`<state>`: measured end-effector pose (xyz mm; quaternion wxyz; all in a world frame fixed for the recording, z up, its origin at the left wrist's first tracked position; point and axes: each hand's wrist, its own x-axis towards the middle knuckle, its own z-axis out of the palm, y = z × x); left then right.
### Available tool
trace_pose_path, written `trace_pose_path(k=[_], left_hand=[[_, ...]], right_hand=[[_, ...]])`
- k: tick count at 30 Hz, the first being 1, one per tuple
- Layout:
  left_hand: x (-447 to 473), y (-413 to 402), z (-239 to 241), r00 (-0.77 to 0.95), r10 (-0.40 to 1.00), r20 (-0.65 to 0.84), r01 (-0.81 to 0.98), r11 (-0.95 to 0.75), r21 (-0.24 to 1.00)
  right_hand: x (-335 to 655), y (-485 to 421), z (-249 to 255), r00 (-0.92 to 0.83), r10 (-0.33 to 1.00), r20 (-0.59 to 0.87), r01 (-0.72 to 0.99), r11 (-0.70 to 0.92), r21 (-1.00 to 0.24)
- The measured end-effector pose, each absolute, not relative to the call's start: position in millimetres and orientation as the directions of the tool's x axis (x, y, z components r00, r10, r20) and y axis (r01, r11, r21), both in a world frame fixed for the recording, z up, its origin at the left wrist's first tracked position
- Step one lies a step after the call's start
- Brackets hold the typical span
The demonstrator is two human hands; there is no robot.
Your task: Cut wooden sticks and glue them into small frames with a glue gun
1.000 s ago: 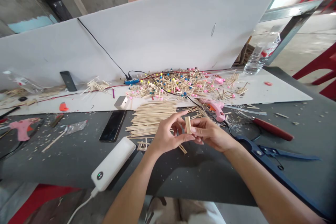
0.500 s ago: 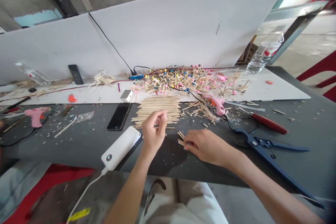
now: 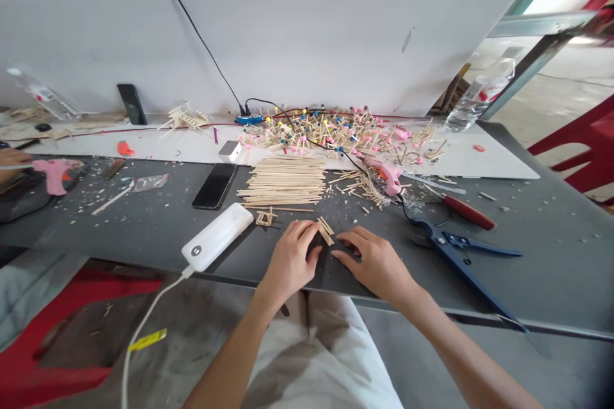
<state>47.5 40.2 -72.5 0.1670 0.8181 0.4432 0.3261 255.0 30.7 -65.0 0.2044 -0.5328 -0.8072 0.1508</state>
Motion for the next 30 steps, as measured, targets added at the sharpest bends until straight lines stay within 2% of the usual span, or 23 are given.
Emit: trace_pose_path(k=[4, 10, 17, 30], left_hand=[[45, 41, -76, 0.312, 0.848, 0.429, 0.626, -0.523, 0.579], [43, 41, -77, 0.330, 0.846, 0.420, 0.630, -0.528, 0.569], [45, 45, -78, 0.361, 0.836, 0.413, 0.635, -0.545, 0.547], [45, 51, -76, 0.319, 0.875, 0.364, 0.621, -0.483, 0.617]], right_hand=[[241, 32, -71, -0.236, 0.954, 0.186, 0.831, 0.297, -0.470], [242, 45, -69, -0.322, 0.936, 0.144, 0.730, 0.342, -0.592], [249, 48, -70, -0.347, 0.924, 0.160, 0.657, 0.361, -0.662], [243, 46, -77, -0.274, 0.937, 0.219, 0.691, 0.350, -0.633]])
